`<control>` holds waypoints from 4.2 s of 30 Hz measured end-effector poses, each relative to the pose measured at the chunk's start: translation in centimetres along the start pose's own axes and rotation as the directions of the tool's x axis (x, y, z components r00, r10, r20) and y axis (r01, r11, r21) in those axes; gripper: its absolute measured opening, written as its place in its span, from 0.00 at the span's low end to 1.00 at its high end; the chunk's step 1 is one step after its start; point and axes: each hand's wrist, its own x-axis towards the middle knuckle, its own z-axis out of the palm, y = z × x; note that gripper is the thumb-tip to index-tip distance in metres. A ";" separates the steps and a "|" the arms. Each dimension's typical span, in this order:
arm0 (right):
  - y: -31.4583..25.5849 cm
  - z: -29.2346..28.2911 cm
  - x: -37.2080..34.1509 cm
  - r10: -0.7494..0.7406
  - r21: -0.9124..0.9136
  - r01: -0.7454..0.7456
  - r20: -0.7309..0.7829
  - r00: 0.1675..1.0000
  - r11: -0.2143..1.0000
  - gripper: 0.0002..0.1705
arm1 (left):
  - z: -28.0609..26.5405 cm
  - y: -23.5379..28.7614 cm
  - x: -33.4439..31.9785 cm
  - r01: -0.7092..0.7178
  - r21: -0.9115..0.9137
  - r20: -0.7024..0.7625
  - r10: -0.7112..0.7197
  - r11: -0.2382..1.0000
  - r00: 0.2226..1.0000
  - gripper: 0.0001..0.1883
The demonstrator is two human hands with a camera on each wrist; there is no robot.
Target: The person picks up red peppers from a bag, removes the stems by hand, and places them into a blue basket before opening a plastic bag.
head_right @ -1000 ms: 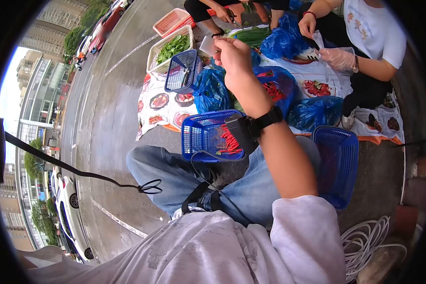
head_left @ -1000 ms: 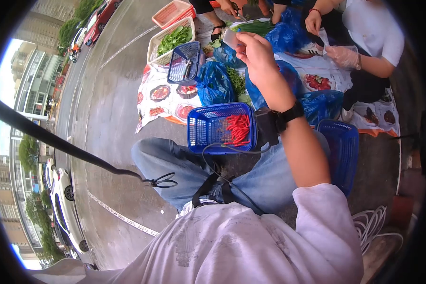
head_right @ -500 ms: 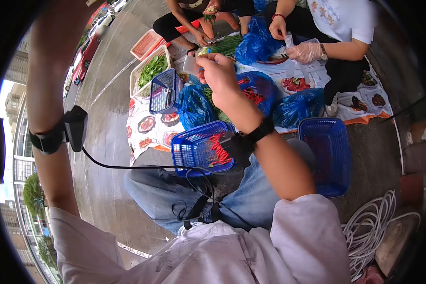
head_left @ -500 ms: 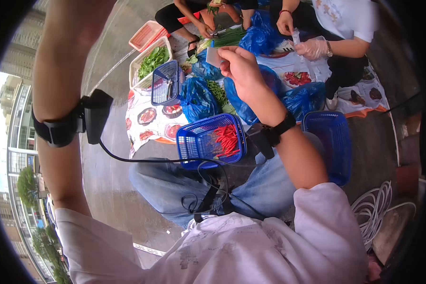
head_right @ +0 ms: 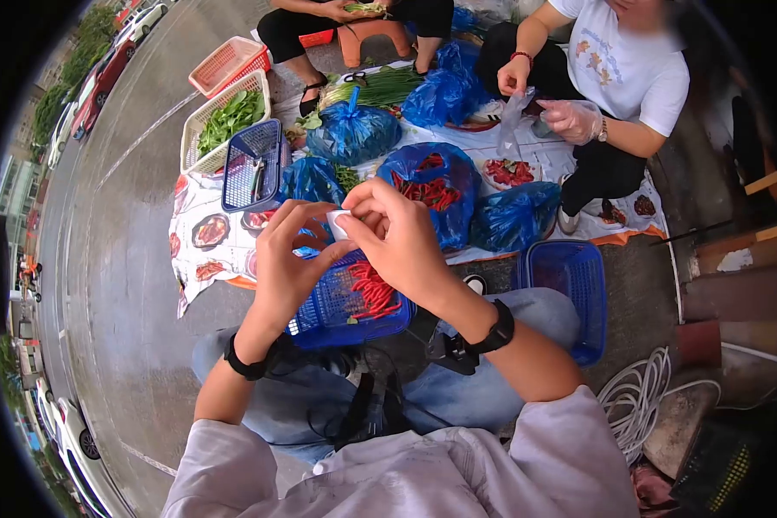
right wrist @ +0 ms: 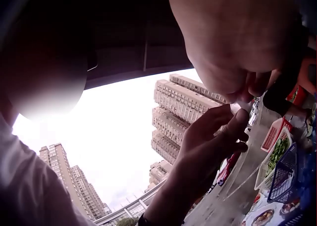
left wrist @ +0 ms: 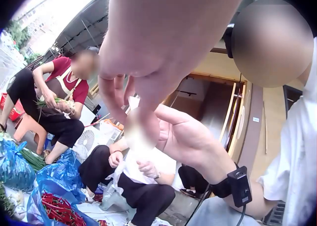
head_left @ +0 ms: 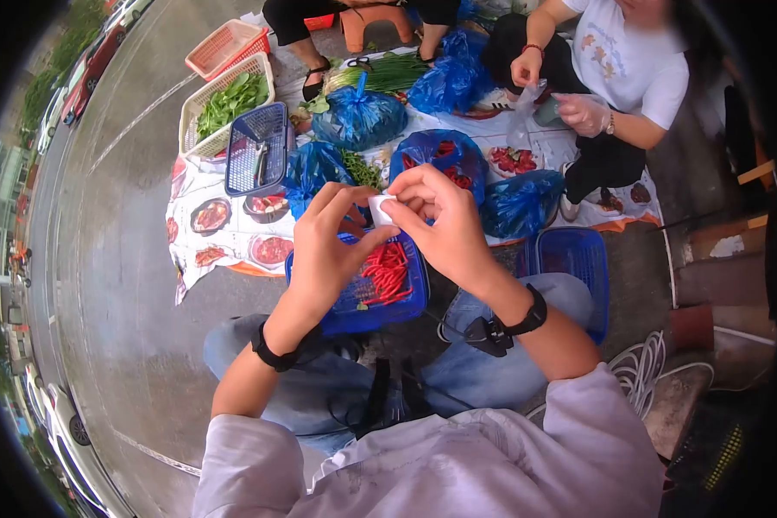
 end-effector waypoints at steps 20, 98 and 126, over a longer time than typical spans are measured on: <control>3.5 2.8 1.1 -0.129 -0.436 0.220 0.229 0.965 0.872 0.13 | 1.3 -6.9 -2.9 0.436 -0.740 0.172 -0.482 0.513 0.859 0.16; 5.6 1.8 -0.2 0.382 0.071 -0.399 0.175 0.907 0.914 0.06 | 2.2 -7.7 -3.6 0.448 -0.726 0.076 -0.588 0.521 0.806 0.27; 6.5 1.0 -0.1 0.468 0.188 -0.457 -0.013 0.884 0.869 0.15 | 2.1 -8.2 -3.7 0.373 -0.672 -0.129 -0.597 0.639 0.792 0.23</control>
